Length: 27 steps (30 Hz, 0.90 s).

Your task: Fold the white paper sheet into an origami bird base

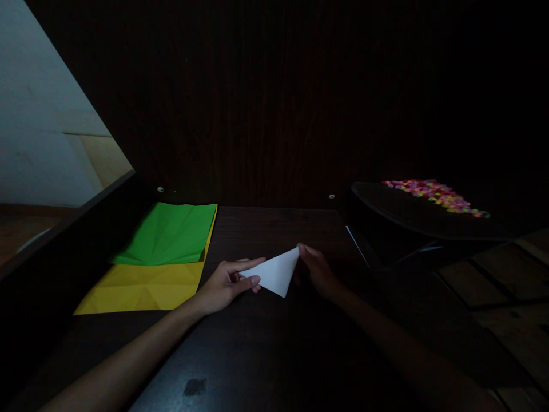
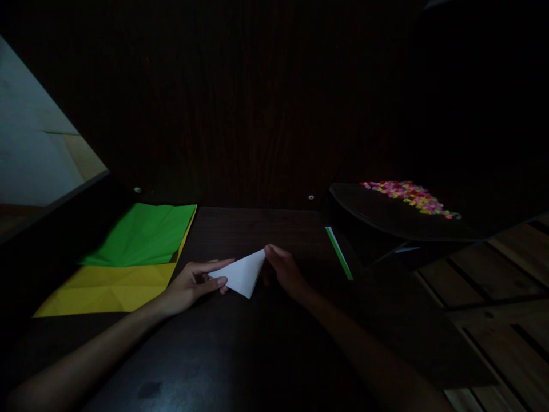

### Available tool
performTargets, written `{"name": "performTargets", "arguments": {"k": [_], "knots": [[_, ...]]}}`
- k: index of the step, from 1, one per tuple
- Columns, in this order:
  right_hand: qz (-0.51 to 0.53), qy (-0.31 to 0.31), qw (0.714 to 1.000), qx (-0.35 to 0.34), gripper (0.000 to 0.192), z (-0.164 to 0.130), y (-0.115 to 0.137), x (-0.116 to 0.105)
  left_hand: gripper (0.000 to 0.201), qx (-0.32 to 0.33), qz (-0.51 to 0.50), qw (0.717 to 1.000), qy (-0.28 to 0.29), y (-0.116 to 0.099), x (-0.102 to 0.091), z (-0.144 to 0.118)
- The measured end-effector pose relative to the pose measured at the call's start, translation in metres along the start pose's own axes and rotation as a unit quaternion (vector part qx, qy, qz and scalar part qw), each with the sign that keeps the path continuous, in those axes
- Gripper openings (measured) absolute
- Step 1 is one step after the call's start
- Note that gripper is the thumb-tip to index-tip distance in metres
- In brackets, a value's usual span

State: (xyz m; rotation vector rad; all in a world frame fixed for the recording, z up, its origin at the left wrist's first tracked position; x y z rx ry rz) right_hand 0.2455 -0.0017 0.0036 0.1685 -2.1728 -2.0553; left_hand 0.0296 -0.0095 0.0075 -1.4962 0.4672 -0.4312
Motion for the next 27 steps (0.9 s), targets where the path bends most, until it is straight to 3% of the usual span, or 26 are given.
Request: {"name": "performTargets", "arguments": {"k": [7,19,27], "knots": [[-0.023,0.031,0.999,0.032,0.044,-0.002,0.001,0.006,0.056,-0.042,-0.061,0.997,-0.003,0.005,0.002,0.001],[-0.067,-0.014,0.998,-0.001,0.042,-0.002,0.004,0.003,0.052,-0.051,-0.018,0.998,0.030,0.008,0.001,-0.001],[-0.100,-0.036,0.994,-0.024,0.046,-0.003,0.011,0.003,0.056,-0.079,-0.090,0.991,0.056,0.011,0.005,-0.003]]}}
Point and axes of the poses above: each hand's wrist, its own z-axis towards the middle knuckle, its own x-axis out of the palm, y = z × x, the point moved 3 cm from there along z, towards the middle knuckle
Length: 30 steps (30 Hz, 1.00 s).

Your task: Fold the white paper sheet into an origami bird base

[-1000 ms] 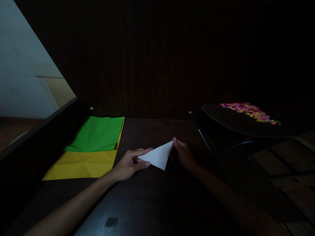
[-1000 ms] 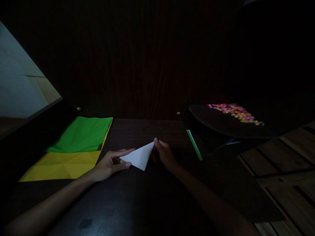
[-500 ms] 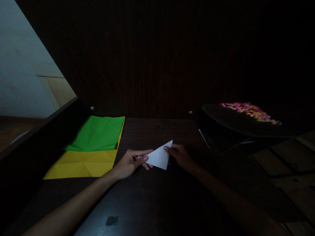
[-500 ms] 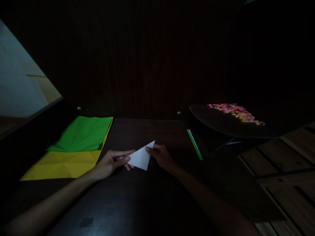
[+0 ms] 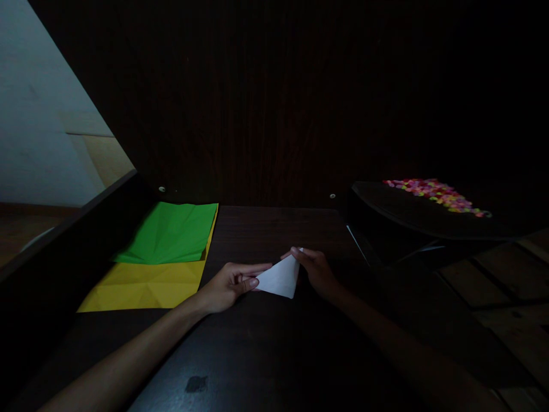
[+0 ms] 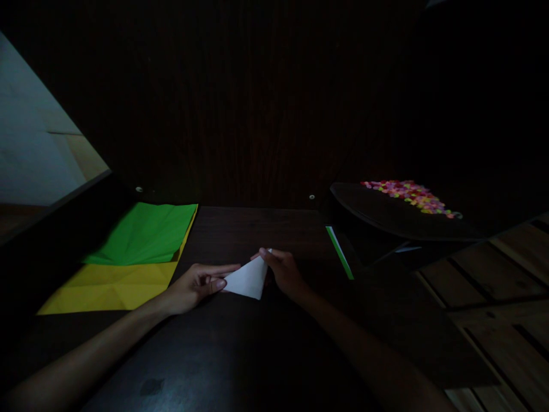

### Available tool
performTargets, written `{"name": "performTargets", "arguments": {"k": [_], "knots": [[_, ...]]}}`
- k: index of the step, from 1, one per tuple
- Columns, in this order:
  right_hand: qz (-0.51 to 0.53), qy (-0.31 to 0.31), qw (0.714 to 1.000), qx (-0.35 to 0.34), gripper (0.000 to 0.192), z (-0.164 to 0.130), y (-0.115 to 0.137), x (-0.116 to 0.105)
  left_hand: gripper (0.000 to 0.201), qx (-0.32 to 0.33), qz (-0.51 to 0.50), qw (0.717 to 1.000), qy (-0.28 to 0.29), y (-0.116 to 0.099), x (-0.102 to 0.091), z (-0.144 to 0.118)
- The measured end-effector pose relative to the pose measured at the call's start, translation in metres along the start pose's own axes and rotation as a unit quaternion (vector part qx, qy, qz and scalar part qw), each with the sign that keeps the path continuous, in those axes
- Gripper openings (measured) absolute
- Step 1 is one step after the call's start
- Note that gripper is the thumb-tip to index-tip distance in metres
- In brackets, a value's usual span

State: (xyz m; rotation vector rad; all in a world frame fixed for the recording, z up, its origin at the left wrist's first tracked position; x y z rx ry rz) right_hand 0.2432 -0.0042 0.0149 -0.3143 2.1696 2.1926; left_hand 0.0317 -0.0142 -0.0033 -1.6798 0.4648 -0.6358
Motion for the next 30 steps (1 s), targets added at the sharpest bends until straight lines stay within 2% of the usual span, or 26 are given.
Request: {"name": "performTargets", "arguments": {"k": [5,10,14,16,22,30], "knots": [[-0.015,-0.015,1.000,-0.010,0.045,0.000,0.000,-0.002,0.063,-0.014,-0.032,0.999,0.017,0.003,0.001,-0.001],[-0.005,-0.080,0.997,-0.005,0.047,0.004,-0.003,-0.011,0.067,-0.004,-0.034,0.999,-0.007,-0.002,0.003,0.000],[0.028,-0.113,0.993,0.006,0.047,0.007,-0.005,-0.016,0.042,0.005,-0.032,0.999,-0.031,-0.005,0.002,0.000],[0.032,-0.117,0.993,0.010,0.047,0.007,-0.006,-0.017,0.034,0.013,-0.016,0.999,-0.042,-0.006,0.001,0.001],[0.068,-0.101,0.992,0.040,0.048,0.006,-0.009,-0.013,0.032,0.035,0.016,0.996,-0.079,-0.010,-0.002,0.003],[0.058,-0.109,0.992,0.031,0.046,0.005,-0.006,-0.014,0.030,0.037,0.019,0.996,-0.076,-0.011,-0.002,0.001]]}}
Point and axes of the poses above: each hand's wrist, its own z-axis towards the middle knuckle, its own x-axis out of the palm, y = z × x, the point moved 3 cm from there along z, towards the middle knuckle
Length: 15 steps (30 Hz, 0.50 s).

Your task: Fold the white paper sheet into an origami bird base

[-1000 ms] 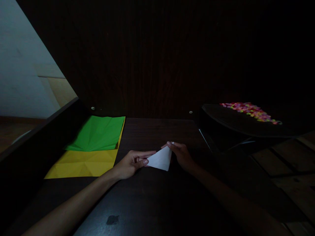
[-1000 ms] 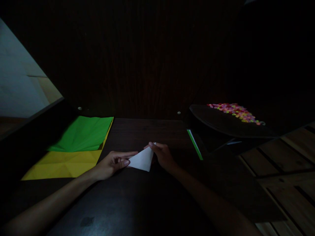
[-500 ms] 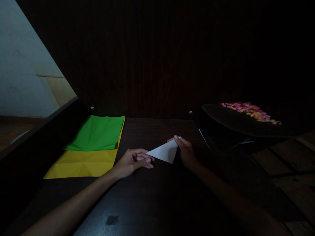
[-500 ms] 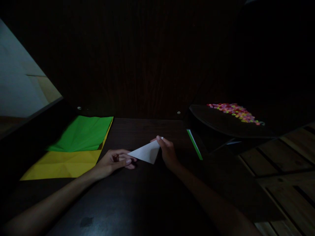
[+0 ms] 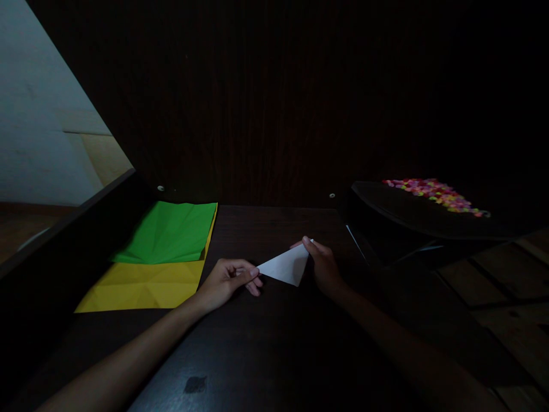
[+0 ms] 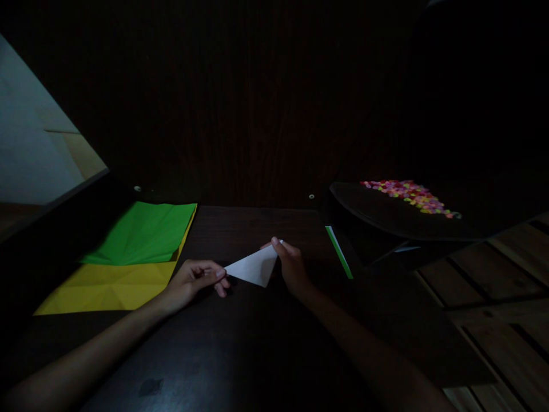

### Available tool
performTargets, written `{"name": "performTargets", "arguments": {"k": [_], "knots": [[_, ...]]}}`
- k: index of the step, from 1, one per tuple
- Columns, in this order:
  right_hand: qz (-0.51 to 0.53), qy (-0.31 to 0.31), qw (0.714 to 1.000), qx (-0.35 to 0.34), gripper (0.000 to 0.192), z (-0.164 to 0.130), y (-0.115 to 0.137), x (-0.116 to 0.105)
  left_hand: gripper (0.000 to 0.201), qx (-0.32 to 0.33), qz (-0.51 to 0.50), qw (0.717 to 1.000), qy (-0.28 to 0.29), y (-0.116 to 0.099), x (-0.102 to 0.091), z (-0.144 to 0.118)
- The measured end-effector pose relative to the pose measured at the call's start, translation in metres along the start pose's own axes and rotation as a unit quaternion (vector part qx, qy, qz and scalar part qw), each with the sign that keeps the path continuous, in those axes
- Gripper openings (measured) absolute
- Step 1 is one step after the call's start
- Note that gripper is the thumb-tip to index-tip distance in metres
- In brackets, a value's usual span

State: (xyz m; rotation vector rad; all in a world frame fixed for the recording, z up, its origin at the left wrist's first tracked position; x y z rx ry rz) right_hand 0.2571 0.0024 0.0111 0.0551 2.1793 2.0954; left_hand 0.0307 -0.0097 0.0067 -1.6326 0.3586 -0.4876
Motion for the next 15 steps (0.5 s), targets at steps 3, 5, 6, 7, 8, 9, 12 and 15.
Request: {"name": "performTargets", "arguments": {"k": [3,5,6,7,8,9,12,15], "knots": [[0.009,0.003,1.000,-0.003,0.045,0.0008,-0.0022,-0.0011,0.031,0.002,0.003,1.000,0.007,-0.0010,0.0004,-0.0010],[0.008,0.003,1.000,-0.001,0.046,0.0013,-0.0031,-0.0015,0.032,0.003,0.002,1.000,0.013,-0.0016,0.0012,-0.0016],[0.004,0.001,1.000,-0.001,0.047,0.0014,-0.0030,-0.0017,0.032,0.003,0.002,1.000,0.017,-0.0019,0.0016,-0.0019],[-0.001,-0.003,1.000,-0.003,0.047,0.0014,-0.0025,-0.0018,0.032,0.004,0.004,1.000,0.019,-0.0021,0.0019,-0.0021],[-0.006,-0.008,1.000,-0.008,0.048,0.0013,-0.0016,-0.0019,0.032,0.005,0.007,1.000,0.021,-0.0023,0.0021,-0.0022],[-0.011,-0.013,1.000,-0.013,0.048,0.0010,-0.0006,-0.0020,0.032,0.008,0.010,1.000,0.022,-0.0025,0.0021,-0.0022],[-0.025,-0.021,0.999,-0.023,0.048,0.0002,0.0015,-0.0020,0.032,0.009,0.015,1.000,0.020,-0.0024,0.0018,-0.0020],[-0.032,-0.023,0.999,-0.029,0.048,-0.0002,0.0012,-0.0023,0.031,0.007,0.009,1.000,0.015,-0.0014,0.0010,-0.0021]]}}
Point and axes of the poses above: each hand's wrist, its own z-axis towards the middle knuckle, its own x-axis out of the palm, y = z × x, the point moved 3 cm from there along z, towards the middle knuckle
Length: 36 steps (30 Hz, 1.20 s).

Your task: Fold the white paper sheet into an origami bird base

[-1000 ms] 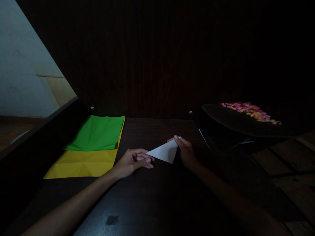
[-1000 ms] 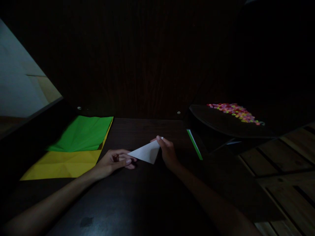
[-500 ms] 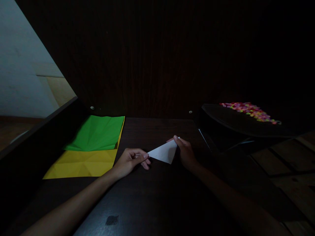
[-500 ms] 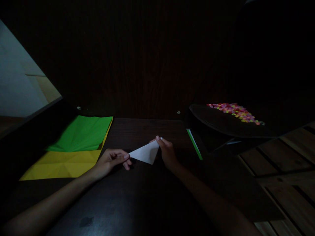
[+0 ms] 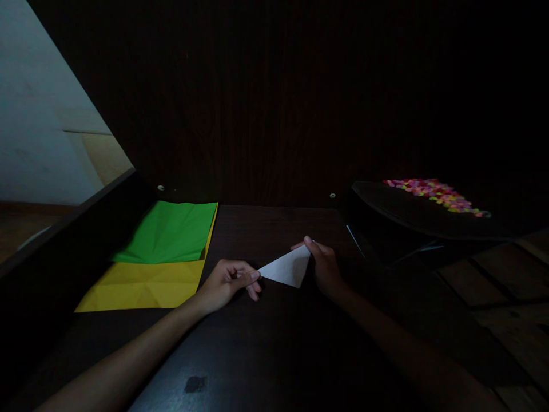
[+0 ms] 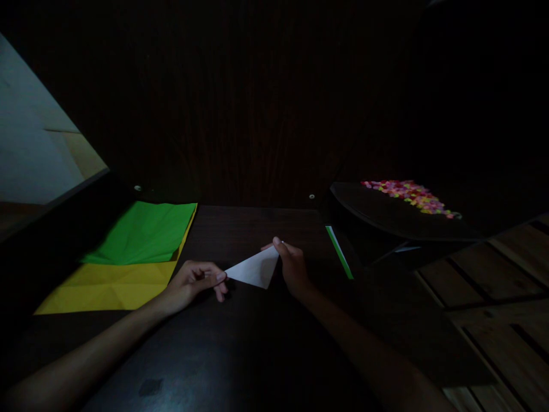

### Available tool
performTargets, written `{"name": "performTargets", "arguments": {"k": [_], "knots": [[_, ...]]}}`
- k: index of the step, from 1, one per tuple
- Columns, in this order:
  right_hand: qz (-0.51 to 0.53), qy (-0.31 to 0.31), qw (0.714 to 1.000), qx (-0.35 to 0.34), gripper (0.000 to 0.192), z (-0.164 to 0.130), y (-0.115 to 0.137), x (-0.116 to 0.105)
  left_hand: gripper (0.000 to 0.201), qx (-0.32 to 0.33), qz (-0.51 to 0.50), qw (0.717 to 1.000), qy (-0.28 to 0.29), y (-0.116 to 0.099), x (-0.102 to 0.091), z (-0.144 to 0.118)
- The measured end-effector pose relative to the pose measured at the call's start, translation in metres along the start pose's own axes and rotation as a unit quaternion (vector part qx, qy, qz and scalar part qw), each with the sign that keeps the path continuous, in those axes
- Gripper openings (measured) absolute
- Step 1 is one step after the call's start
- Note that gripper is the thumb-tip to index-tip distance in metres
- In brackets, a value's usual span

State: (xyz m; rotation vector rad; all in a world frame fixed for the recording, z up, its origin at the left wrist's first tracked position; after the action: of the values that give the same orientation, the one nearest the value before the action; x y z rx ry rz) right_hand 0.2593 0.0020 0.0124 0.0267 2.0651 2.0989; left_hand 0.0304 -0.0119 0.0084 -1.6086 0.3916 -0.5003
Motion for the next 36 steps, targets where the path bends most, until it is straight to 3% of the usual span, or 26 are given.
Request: {"name": "performTargets", "arguments": {"k": [10,14,23,27,31,36], "knots": [[0.012,0.002,1.000,0.008,0.048,0.002,-0.004,-0.001,0.028,-0.035,-0.027,0.999,0.011,0.002,0.001,-0.001],[0.012,0.014,1.000,0.022,0.052,0.002,-0.004,0.000,0.030,-0.058,-0.051,0.996,0.042,0.002,0.004,-0.002],[-0.050,0.105,0.993,-0.021,0.057,-0.011,0.007,0.013,0.037,-0.114,-0.012,0.988,0.102,0.006,0.018,-0.005],[-0.023,0.136,0.990,-0.025,0.057,-0.011,0.004,0.016,0.039,-0.108,-0.016,0.990,0.094,0.004,0.019,-0.004],[0.049,0.138,0.989,0.013,0.051,-0.011,-0.003,0.016,0.040,-0.078,-0.036,0.993,0.076,0.002,0.015,-0.002],[0.099,0.217,0.971,0.024,0.046,-0.014,-0.002,0.023,0.043,-0.038,-0.088,0.995,0.036,0.005,0.010,0.001]]}}
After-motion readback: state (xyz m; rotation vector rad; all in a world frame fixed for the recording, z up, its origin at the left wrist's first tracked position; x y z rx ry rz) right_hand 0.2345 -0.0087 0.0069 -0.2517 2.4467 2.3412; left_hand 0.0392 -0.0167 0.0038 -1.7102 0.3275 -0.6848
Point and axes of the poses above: each hand's wrist, its own z-axis towards the middle knuckle, its own x-axis out of the palm, y = z × x, the point moved 3 cm from there along z, towards the middle knuckle
